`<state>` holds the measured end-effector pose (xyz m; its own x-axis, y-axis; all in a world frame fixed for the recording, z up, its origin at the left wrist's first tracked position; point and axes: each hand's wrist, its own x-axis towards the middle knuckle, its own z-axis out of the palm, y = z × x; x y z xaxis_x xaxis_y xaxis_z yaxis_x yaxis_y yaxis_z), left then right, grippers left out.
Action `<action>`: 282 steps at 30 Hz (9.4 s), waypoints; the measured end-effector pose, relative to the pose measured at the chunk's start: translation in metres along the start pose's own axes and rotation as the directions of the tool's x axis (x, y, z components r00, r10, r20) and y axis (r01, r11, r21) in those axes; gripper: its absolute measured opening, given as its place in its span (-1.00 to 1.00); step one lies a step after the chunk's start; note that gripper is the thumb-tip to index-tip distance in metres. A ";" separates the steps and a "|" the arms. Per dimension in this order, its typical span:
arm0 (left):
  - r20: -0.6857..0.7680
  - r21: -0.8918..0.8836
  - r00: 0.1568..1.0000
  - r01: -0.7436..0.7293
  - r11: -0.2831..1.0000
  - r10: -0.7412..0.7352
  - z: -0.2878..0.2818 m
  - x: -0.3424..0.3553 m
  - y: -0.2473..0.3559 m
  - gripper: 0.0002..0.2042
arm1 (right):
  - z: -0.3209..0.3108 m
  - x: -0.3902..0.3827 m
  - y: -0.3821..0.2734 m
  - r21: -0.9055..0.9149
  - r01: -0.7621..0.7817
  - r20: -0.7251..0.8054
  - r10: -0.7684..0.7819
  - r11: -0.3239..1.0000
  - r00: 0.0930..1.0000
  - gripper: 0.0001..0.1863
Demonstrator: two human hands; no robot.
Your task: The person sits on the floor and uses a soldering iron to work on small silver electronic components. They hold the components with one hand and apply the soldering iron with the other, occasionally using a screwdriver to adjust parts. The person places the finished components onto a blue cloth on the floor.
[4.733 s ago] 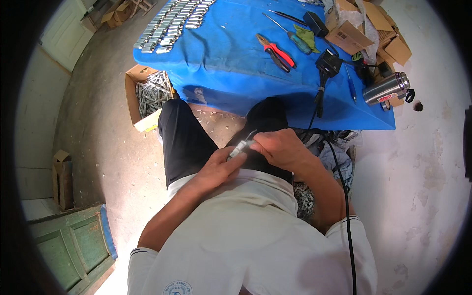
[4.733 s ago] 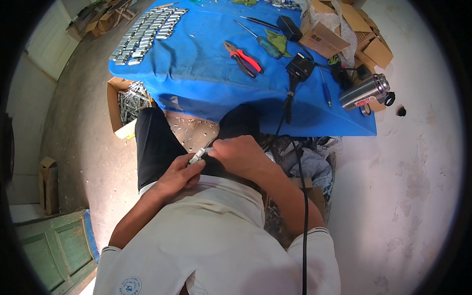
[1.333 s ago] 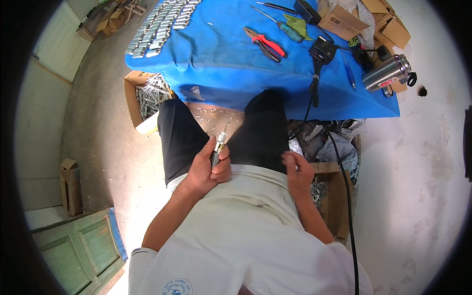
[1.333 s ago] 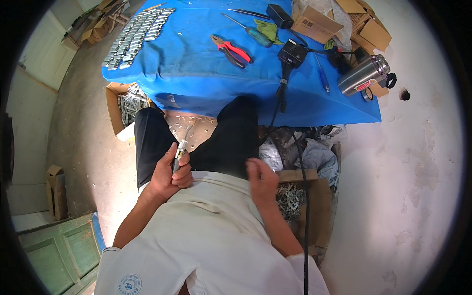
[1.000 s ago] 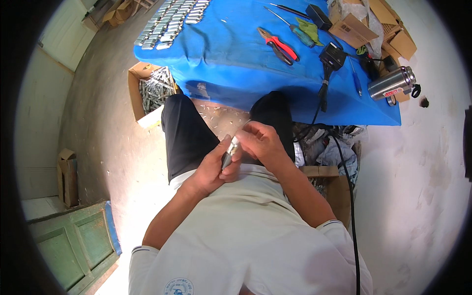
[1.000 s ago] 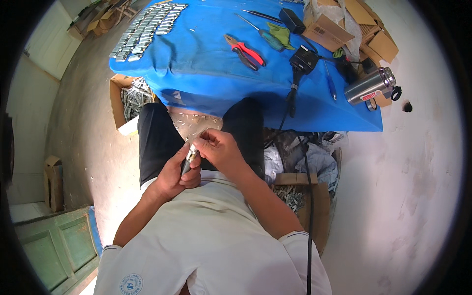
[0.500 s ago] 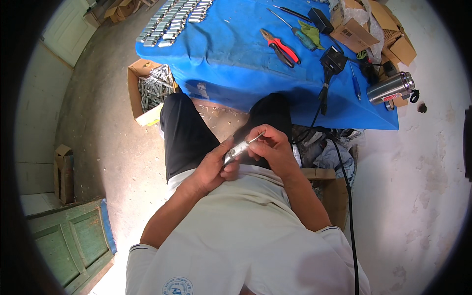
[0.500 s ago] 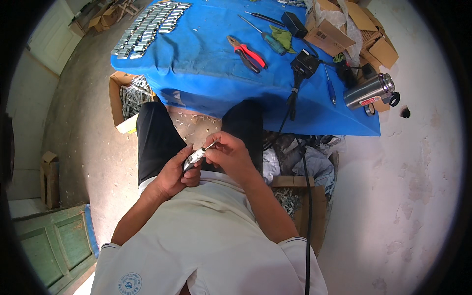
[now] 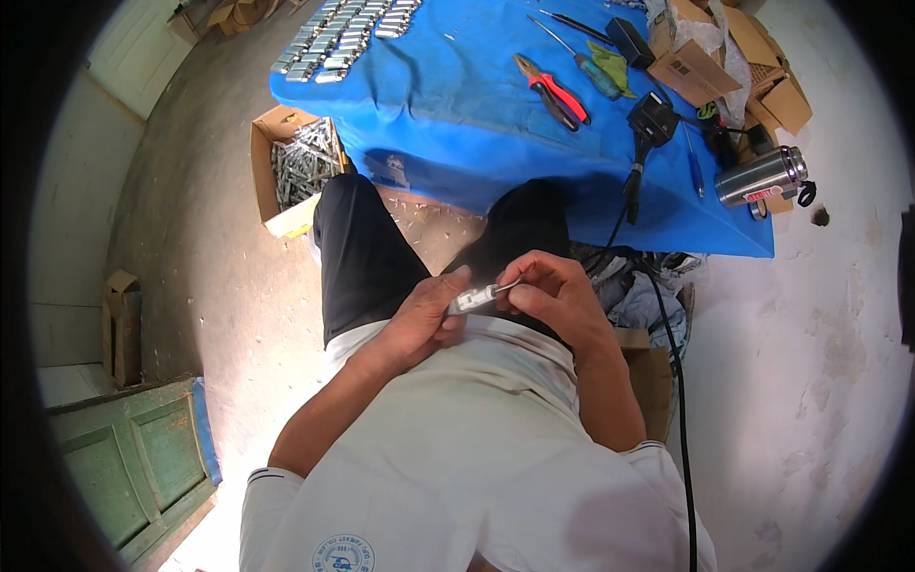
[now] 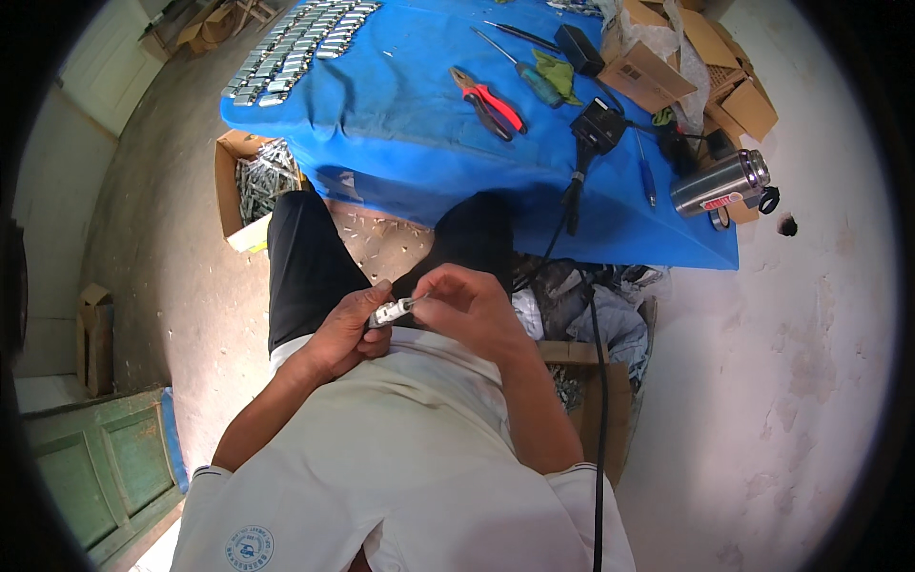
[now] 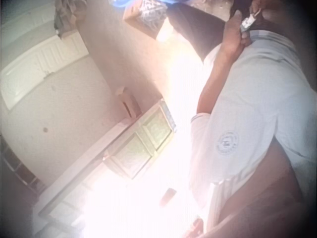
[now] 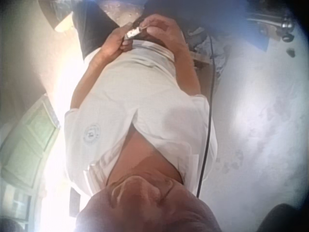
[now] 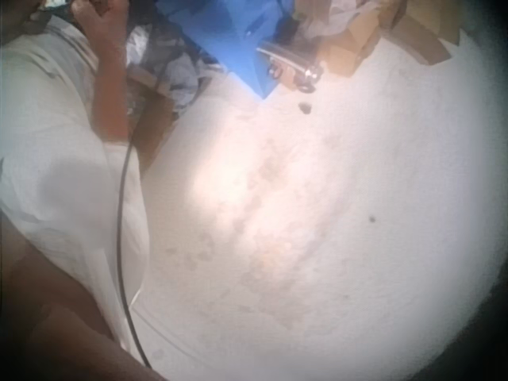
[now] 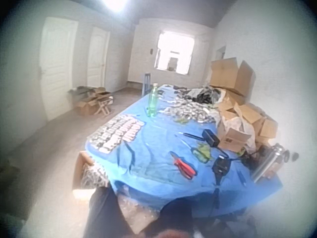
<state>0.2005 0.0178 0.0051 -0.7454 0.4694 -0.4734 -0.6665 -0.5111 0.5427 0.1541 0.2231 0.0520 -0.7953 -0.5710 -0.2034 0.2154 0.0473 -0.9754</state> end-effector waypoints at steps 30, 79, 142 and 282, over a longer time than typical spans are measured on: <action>-0.018 0.526 0.996 -0.066 0.848 0.089 0.004 0.000 -0.001 -0.59 | 0.008 -0.006 0.010 -0.948 0.312 0.264 -0.409 0.055 0.873 -0.75; -0.127 0.832 0.911 -0.118 0.543 0.392 -0.004 0.022 0.008 -0.68 | 0.028 0.009 0.055 -0.965 0.074 -0.042 -0.429 0.250 0.902 -0.77; 0.097 0.774 0.973 0.059 0.630 -0.211 0.041 0.002 0.018 -0.63 | -0.021 -0.022 -0.023 -0.918 0.396 0.379 -0.262 0.010 0.887 -0.82; 0.092 0.126 0.994 0.043 0.991 -0.055 0.004 -0.001 -0.004 -0.61 | -0.019 0.017 0.009 -0.903 0.398 0.277 -0.490 0.161 0.827 -0.80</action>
<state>0.2044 0.0223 0.0061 -0.7033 0.5609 -0.4369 -0.6913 -0.3959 0.6045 0.1313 0.2296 0.0383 -0.6058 -0.7225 0.3331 -0.7937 0.5203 -0.3150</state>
